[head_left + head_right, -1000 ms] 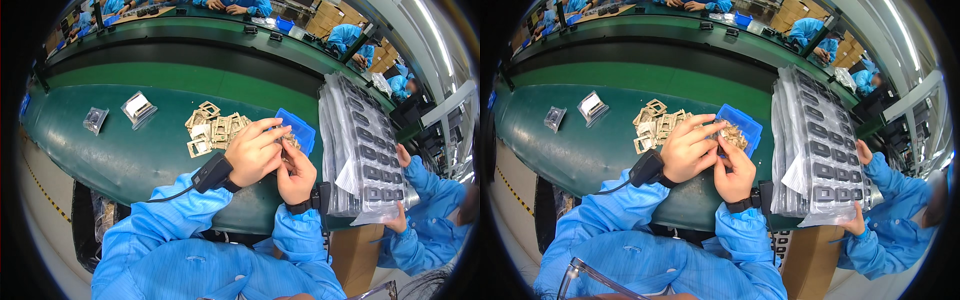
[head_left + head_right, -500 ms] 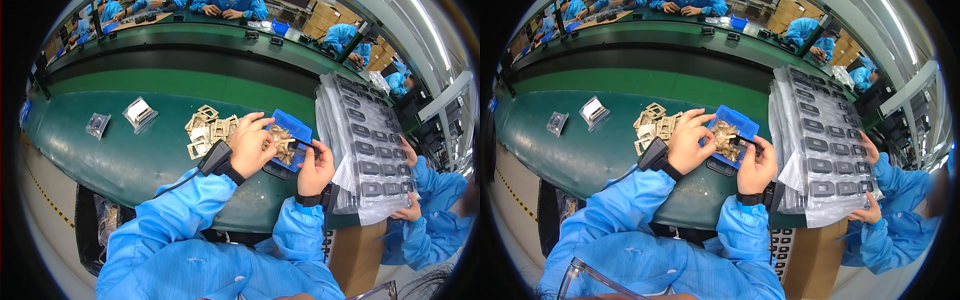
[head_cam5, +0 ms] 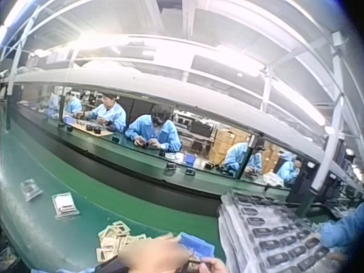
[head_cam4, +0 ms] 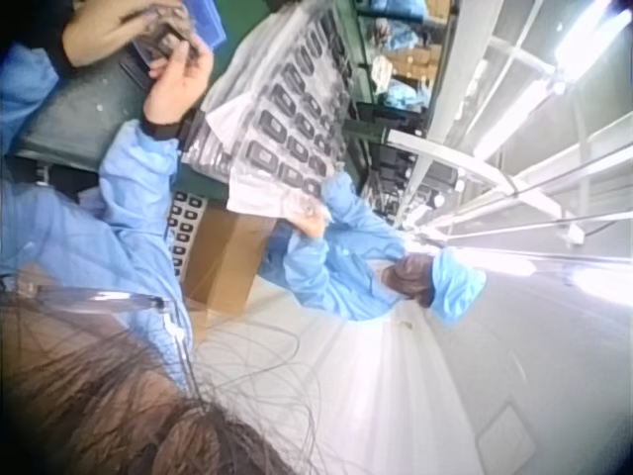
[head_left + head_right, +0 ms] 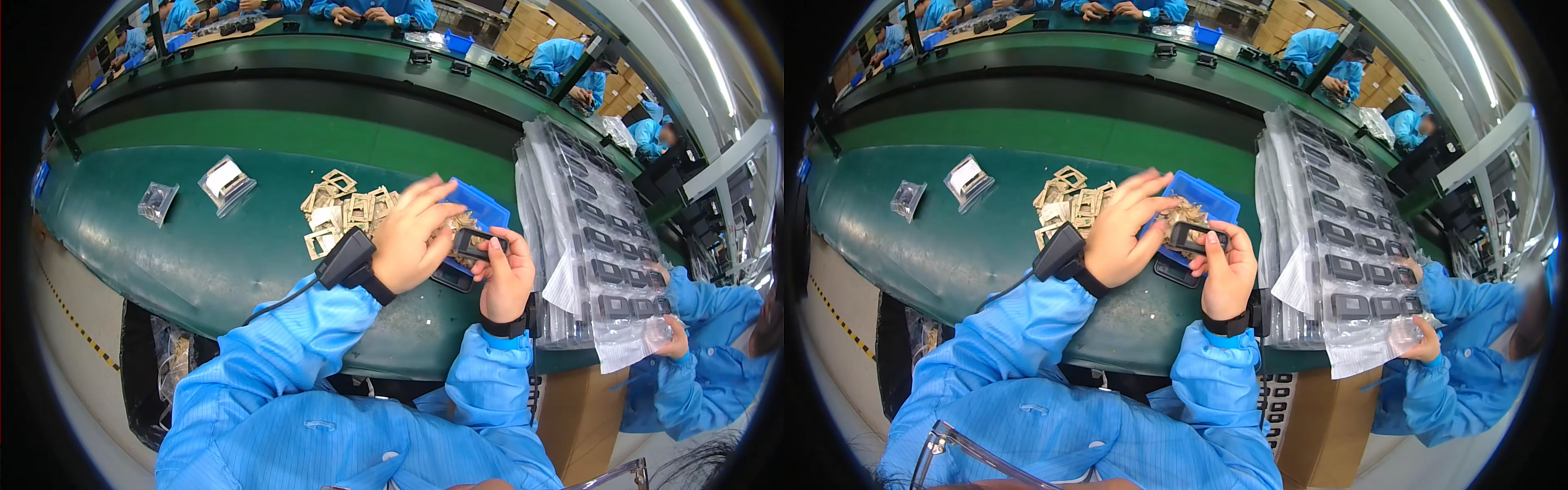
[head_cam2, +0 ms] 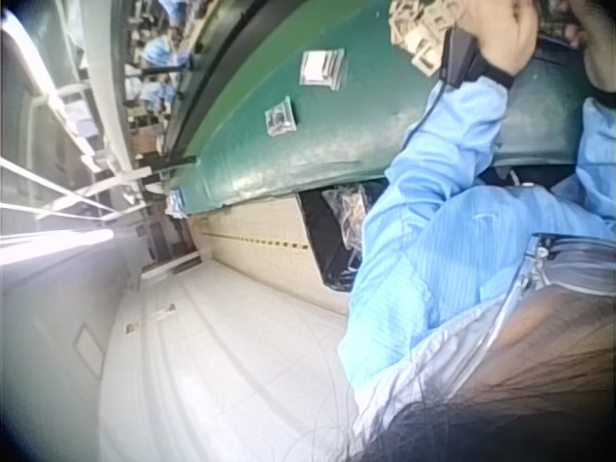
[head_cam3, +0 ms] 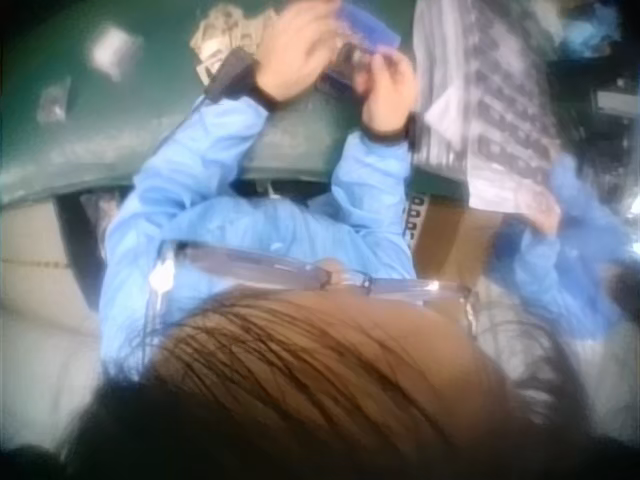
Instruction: The recorder is assembling small plastic casings or frames by inserting components into a larger housing at a factory conveyor belt.
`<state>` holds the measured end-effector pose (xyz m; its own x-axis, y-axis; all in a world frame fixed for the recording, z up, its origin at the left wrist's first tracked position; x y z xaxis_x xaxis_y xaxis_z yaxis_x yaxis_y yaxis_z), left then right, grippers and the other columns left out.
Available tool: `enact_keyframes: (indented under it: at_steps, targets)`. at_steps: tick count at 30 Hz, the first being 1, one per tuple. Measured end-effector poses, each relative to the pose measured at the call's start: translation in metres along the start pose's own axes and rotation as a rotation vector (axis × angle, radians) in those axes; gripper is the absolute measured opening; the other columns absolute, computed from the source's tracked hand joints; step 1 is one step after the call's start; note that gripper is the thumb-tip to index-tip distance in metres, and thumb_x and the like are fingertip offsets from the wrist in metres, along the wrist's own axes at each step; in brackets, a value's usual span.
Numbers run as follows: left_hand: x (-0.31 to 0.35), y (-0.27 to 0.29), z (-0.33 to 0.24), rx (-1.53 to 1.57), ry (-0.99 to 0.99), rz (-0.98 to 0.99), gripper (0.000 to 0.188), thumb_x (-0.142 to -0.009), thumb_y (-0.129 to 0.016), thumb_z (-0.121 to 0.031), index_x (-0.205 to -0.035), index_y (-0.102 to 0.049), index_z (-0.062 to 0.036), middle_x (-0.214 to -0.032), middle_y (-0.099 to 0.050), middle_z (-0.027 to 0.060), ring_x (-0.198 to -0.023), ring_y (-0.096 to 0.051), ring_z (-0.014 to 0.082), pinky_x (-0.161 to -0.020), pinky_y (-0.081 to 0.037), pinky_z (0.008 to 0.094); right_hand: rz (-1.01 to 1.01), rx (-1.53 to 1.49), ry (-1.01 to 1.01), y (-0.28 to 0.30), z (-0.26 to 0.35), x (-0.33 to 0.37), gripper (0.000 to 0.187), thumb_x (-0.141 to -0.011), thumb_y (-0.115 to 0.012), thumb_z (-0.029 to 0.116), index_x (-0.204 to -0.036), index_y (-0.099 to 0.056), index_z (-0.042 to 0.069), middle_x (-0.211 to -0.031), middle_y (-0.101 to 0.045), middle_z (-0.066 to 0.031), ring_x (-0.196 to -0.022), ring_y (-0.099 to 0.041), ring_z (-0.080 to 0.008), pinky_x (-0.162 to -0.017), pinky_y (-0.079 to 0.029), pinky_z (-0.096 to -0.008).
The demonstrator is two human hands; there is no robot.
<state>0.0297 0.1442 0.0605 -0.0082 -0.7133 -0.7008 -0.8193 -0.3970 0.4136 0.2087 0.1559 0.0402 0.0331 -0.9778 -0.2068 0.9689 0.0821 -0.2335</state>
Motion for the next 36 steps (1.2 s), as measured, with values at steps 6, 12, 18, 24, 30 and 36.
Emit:
enact_keyframes:
  at_steps: [6, 12, 18, 24, 30, 36]
  targets:
    - [0.008, -0.006, -0.002, 0.370, 0.053, 0.048, 0.019, -0.085, -0.069, -0.003, -0.103, -0.073, -0.0031, -0.091, -0.072, 0.0127, -0.084, -0.070, 0.0250, -0.072, -0.055, 0.0313, 0.063, 0.114, 0.085, -0.012, 0.005, 0.010, 0.015, -0.098, -0.059, 0.010, -0.110, -0.059, 0.001, -0.085, -0.064, -0.0060, -0.057, -0.056, -0.0060, -0.048, -0.042, -0.0172]
    - [0.010, -0.008, -0.009, 0.194, 0.002, 0.110, 0.018, -0.085, -0.068, -0.004, -0.102, -0.073, -0.0040, -0.086, -0.072, 0.0125, -0.075, -0.070, 0.0263, -0.067, -0.055, 0.0324, -0.118, 0.113, 0.098, -0.010, 0.001, 0.011, 0.015, -0.100, -0.056, 0.014, -0.109, -0.059, 0.001, -0.079, -0.062, -0.0050, -0.050, -0.051, -0.0047, -0.043, -0.039, -0.0162]
    - [0.014, -0.014, 0.002, 0.345, 0.285, 0.203, 0.015, -0.084, -0.071, -0.011, -0.094, -0.073, -0.0004, -0.076, -0.069, 0.0144, -0.063, -0.068, 0.0198, -0.059, -0.054, 0.0284, 0.019, -0.022, 0.036, -0.009, -0.002, 0.008, 0.022, -0.103, -0.050, 0.018, -0.110, -0.059, 0.000, -0.077, -0.061, -0.0055, -0.047, -0.051, -0.0053, -0.041, -0.040, -0.0170]
    - [0.012, -0.008, -0.004, 0.134, 0.185, 0.148, 0.022, -0.084, -0.073, -0.018, -0.070, -0.067, -0.0020, -0.062, -0.062, 0.0121, -0.053, -0.061, 0.0197, -0.048, -0.046, 0.0323, 0.108, -0.098, -0.038, -0.017, -0.004, 0.014, 0.028, -0.103, -0.048, 0.022, -0.113, -0.059, -0.002, -0.077, -0.062, -0.0059, -0.048, -0.053, -0.0069, -0.042, -0.044, -0.0180]
    - [0.013, -0.011, -0.007, 0.138, 0.152, 0.210, 0.031, -0.091, -0.064, -0.025, -0.068, -0.064, -0.0044, -0.061, -0.059, 0.0119, -0.053, -0.058, 0.0249, -0.049, -0.043, 0.0360, 0.185, 0.006, -0.012, -0.019, -0.002, 0.016, 0.023, -0.101, -0.051, 0.014, -0.114, -0.060, -0.002, -0.078, -0.064, -0.0053, -0.053, -0.056, -0.0058, -0.045, -0.046, -0.0174]
    - [0.012, 0.002, 0.018, 0.170, 0.178, 0.212, 0.026, -0.096, -0.059, -0.024, -0.082, -0.068, -0.0037, -0.067, -0.064, 0.0091, -0.061, -0.063, 0.0190, -0.055, -0.047, 0.0324, 0.025, 0.189, 0.040, -0.009, 0.005, 0.033, 0.011, -0.093, -0.055, -0.003, -0.103, -0.059, 0.000, -0.079, -0.063, -0.0033, -0.060, -0.057, -0.0047, -0.048, -0.045, -0.0172]
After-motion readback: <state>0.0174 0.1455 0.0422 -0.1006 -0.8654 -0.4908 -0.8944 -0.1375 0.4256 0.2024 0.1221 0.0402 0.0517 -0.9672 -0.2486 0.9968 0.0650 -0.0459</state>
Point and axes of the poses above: each hand's wrist, its own x-axis away from the middle knuckle, its own y-axis out of the back of the hand, z = x × y, the point moved 3 cm from there along -x, towards the middle knuckle
